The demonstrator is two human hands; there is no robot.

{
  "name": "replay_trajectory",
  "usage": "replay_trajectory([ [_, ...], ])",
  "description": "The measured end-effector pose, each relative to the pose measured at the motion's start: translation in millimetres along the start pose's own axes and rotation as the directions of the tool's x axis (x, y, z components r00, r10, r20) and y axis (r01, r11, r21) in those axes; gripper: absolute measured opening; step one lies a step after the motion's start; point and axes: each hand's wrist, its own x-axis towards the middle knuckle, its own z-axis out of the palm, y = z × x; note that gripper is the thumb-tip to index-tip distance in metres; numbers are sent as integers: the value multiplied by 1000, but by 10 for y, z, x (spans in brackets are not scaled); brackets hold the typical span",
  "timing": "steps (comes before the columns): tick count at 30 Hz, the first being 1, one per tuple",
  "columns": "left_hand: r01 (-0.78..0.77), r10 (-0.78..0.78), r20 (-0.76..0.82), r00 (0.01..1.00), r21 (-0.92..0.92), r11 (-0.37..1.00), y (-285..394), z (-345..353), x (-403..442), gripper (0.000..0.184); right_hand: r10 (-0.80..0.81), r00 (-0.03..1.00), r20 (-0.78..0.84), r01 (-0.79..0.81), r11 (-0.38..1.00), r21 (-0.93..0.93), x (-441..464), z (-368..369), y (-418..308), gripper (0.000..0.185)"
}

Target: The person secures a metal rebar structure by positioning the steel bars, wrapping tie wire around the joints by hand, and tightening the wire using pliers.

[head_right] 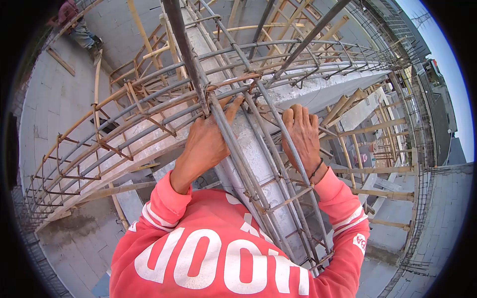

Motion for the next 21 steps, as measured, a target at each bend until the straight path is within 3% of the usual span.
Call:
replay_trajectory([
  [2, -50, 54, -59, 997, 69, 996, -15, 35, 3, 75, 15, 996, 84, -16, 1000, 5, -10, -20, 9, 16],
  [6, -16, 18, -37, 999, 74, 997, 35, -31, 12, 76, -27, 993, 116, 18, 997, 80, 39, -78, 90, 22],
  [9, 12, -12, -5, 1000, 33, 999, 18, -32, 7, 76, -133, 976, 176, 88, 967, 240, 80, -94, 212, 29],
  [15, 33, -36, 42, 998, 62, 998, 28, -35, 6, 72, -164, 889, 427, 44, 960, 277, 139, -144, 324, 42],
  [17, 21, -22, 23, 999, 60, 998, 25, -33, 7, 71, -206, 823, 529, -139, 830, 540, 173, -185, 358, 53],
  [18, 15, -16, 18, 1000, 58, 998, 26, -32, 6, 71, -202, 823, 531, -144, 830, 539, 234, -245, 374, 53],
  [21, -22, 23, -72, 997, 18, 1000, 53, -47, 26, 69, -292, 710, 640, -384, 601, 701, 458, -365, 446, 45],
])
